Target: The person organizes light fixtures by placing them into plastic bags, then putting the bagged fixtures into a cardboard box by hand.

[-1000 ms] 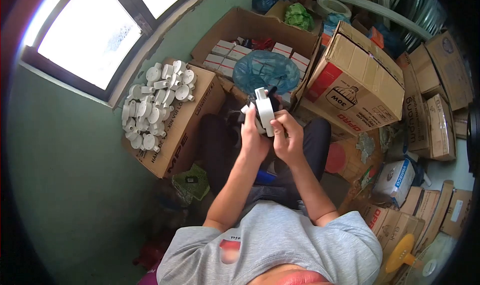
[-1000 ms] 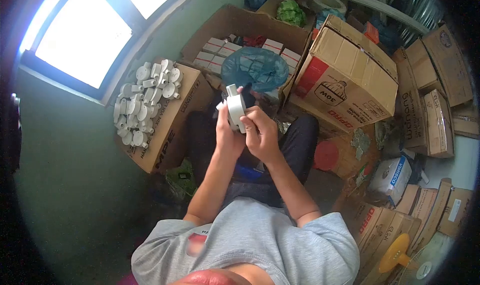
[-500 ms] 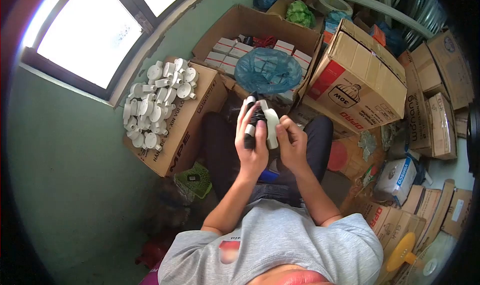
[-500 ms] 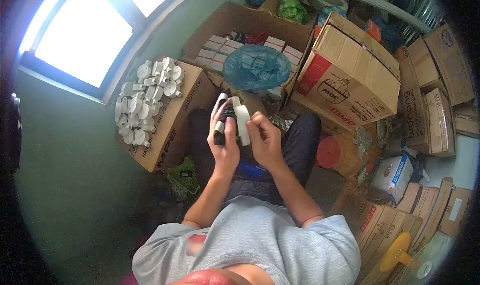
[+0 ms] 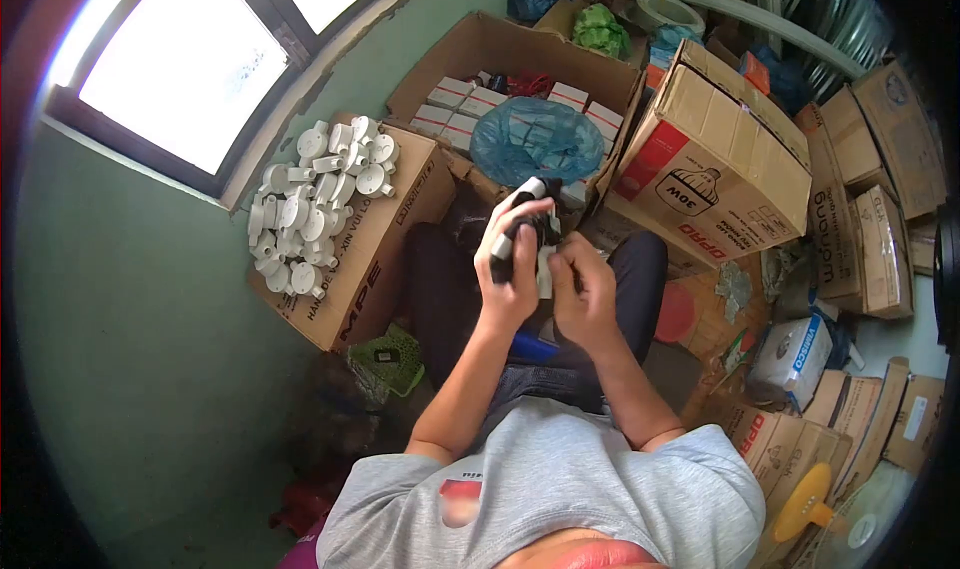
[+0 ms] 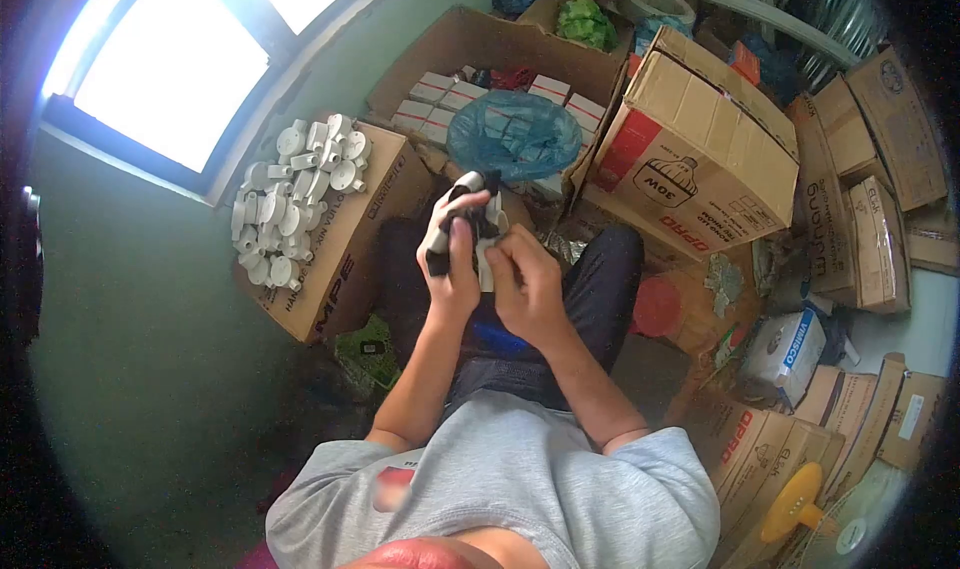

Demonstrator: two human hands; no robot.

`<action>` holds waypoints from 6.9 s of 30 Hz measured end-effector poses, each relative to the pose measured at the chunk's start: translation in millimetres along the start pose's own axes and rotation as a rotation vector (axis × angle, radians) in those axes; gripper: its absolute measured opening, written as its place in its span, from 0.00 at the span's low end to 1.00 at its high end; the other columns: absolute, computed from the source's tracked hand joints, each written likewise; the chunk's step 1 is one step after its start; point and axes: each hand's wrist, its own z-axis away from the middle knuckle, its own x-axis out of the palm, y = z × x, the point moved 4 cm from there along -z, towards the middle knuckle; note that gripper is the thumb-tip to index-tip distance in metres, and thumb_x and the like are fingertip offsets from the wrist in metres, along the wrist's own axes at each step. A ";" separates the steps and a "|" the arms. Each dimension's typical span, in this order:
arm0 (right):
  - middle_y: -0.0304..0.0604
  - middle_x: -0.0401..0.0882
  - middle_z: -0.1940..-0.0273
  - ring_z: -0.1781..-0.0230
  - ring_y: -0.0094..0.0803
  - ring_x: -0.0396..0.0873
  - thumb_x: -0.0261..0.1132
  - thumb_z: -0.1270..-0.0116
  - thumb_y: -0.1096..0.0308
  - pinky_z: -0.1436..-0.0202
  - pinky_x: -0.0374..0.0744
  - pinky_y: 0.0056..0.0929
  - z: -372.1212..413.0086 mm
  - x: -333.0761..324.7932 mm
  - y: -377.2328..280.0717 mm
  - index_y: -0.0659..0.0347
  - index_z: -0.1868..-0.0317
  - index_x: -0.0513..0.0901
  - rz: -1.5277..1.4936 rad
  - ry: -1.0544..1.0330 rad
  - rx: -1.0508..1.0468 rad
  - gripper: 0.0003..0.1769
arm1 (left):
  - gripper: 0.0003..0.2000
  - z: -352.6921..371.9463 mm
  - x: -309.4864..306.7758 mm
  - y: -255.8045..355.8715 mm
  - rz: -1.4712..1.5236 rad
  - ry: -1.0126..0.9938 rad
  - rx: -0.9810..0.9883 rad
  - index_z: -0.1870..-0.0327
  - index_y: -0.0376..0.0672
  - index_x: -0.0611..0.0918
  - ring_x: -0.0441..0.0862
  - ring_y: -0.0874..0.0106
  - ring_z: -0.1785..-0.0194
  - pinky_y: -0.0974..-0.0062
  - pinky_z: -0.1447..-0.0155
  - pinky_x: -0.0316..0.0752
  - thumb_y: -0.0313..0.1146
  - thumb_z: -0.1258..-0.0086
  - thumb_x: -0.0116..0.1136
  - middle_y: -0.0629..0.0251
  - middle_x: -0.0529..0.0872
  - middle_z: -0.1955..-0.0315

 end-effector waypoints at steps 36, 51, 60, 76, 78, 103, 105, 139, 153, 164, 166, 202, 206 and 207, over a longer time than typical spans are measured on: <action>0.47 0.75 0.68 0.70 0.40 0.78 0.64 0.20 0.71 0.65 0.76 0.35 -10.9 32.6 13.8 0.63 0.61 0.76 -0.037 -0.045 -0.072 0.08 | 0.18 59.7 -3.2 -48.9 0.897 0.279 -0.914 0.36 0.45 0.81 0.88 0.71 0.46 0.65 0.43 0.86 0.47 0.12 0.52 0.64 0.88 0.50; 0.39 0.86 0.53 0.56 0.19 0.80 0.66 0.22 0.75 0.54 0.78 0.23 -14.1 28.4 17.7 0.67 0.46 0.84 -0.384 0.048 0.164 0.08 | 0.29 19.2 -27.1 9.7 -0.030 -0.015 -0.179 0.21 0.35 0.72 0.77 0.68 0.27 0.68 0.24 0.70 0.25 0.23 0.63 0.55 0.82 0.30; 0.43 0.82 0.47 0.54 0.21 0.79 0.66 0.20 0.72 0.57 0.78 0.22 -1.0 8.0 45.6 0.68 0.39 0.79 -0.478 0.017 0.295 0.15 | 0.37 10.9 -36.5 17.0 -0.338 -0.187 -0.081 0.22 0.39 0.72 0.87 0.58 0.34 0.65 0.33 0.80 0.16 0.36 0.68 0.45 0.87 0.39; 0.61 0.80 0.34 0.33 0.46 0.82 0.47 0.15 0.62 0.27 0.77 0.42 -5.1 -2.2 22.1 0.72 0.22 0.66 -0.838 0.002 0.233 0.29 | 0.41 34.8 -12.3 13.0 0.747 -0.231 -0.556 0.13 0.45 0.58 0.79 0.75 0.74 0.76 0.69 0.75 0.32 0.23 0.67 0.64 0.82 0.65; 0.64 0.80 0.35 0.32 0.59 0.82 0.47 0.19 0.59 0.23 0.75 0.54 -2.8 -5.3 21.6 0.70 0.21 0.66 -0.897 0.033 0.242 0.33 | 0.39 39.5 -13.6 9.7 0.848 -0.231 -0.663 0.13 0.45 0.55 0.76 0.75 0.77 0.76 0.73 0.72 0.42 0.18 0.62 0.63 0.80 0.73; 0.41 0.82 0.37 0.43 0.29 0.82 0.47 0.13 0.37 0.48 0.84 0.37 16.6 -1.4 78.2 0.62 0.26 0.76 -0.698 0.167 0.512 0.37 | 0.25 0.8 25.6 14.6 -0.255 -0.321 0.111 0.30 0.35 0.80 0.81 0.53 0.27 0.60 0.24 0.74 0.17 0.29 0.62 0.47 0.85 0.35; 0.41 0.83 0.40 0.46 0.29 0.83 0.47 0.14 0.35 0.50 0.84 0.35 9.5 -12.2 87.6 0.62 0.29 0.77 -0.816 0.285 0.515 0.38 | 0.29 24.3 43.8 9.0 -0.264 -0.427 0.139 0.29 0.39 0.81 0.75 0.51 0.21 0.57 0.18 0.68 0.13 0.34 0.59 0.50 0.83 0.30; 0.72 0.85 0.43 0.34 0.58 0.83 0.41 0.11 0.44 0.24 0.78 0.57 -20.8 -76.0 115.2 0.77 0.35 0.73 -1.149 0.547 0.451 0.37 | 0.27 22.1 42.3 -16.8 -0.029 -0.564 -0.065 0.41 0.36 0.87 0.88 0.58 0.36 0.64 0.29 0.79 0.09 0.41 0.52 0.53 0.90 0.42; 0.58 0.76 0.27 0.18 0.50 0.67 0.55 0.13 0.46 0.22 0.70 0.56 -23.3 -57.6 118.4 0.63 0.35 0.72 -1.086 0.481 0.420 0.26 | 0.23 18.0 17.2 -43.8 0.032 -0.449 -0.279 0.45 0.33 0.89 0.89 0.64 0.38 0.67 0.28 0.78 0.15 0.39 0.49 0.55 0.93 0.46; 0.57 0.80 0.31 0.26 0.51 0.77 0.47 0.13 0.38 0.24 0.73 0.57 -36.4 -8.1 137.3 0.61 0.33 0.73 -0.834 0.357 0.447 0.33 | 0.28 58.2 -6.8 -49.6 0.044 -0.533 -0.363 0.30 0.35 0.81 0.76 0.61 0.22 0.64 0.18 0.64 0.15 0.31 0.47 0.52 0.83 0.29; 0.55 0.80 0.30 0.26 0.51 0.76 0.48 0.14 0.34 0.24 0.72 0.57 -33.7 -0.7 145.4 0.54 0.30 0.71 -0.835 0.330 0.513 0.33 | 0.23 46.6 -29.8 -47.0 -0.015 -0.456 -0.337 0.33 0.36 0.83 0.84 0.64 0.32 0.65 0.23 0.72 0.21 0.30 0.54 0.55 0.88 0.38; 0.53 0.86 0.37 0.35 0.46 0.84 0.61 0.24 0.65 0.31 0.82 0.42 -163.3 25.7 462.9 0.54 0.26 0.80 0.642 -0.635 0.664 0.26 | 0.13 -121.8 -257.1 -36.3 -1.179 0.423 -0.125 0.43 0.37 0.88 0.86 0.63 0.63 0.65 0.52 0.80 0.31 0.24 0.66 0.58 0.92 0.58; 0.55 0.85 0.36 0.34 0.50 0.84 0.65 0.28 0.60 0.31 0.82 0.47 -180.7 7.9 475.2 0.52 0.27 0.81 1.077 -0.706 0.597 0.29 | 0.09 -67.2 -171.2 -58.5 -0.631 0.188 -0.334 0.48 0.36 0.89 0.87 0.74 0.58 0.72 0.48 0.82 0.25 0.23 0.61 0.60 0.91 0.59; 0.55 0.85 0.36 0.34 0.51 0.83 0.67 0.29 0.59 0.32 0.82 0.49 -186.6 2.5 473.3 0.53 0.28 0.81 1.170 -0.787 0.661 0.29 | 0.08 -49.3 -153.0 -76.9 -0.565 0.090 -0.439 0.50 0.36 0.89 0.89 0.73 0.55 0.73 0.47 0.82 0.24 0.24 0.62 0.60 0.92 0.58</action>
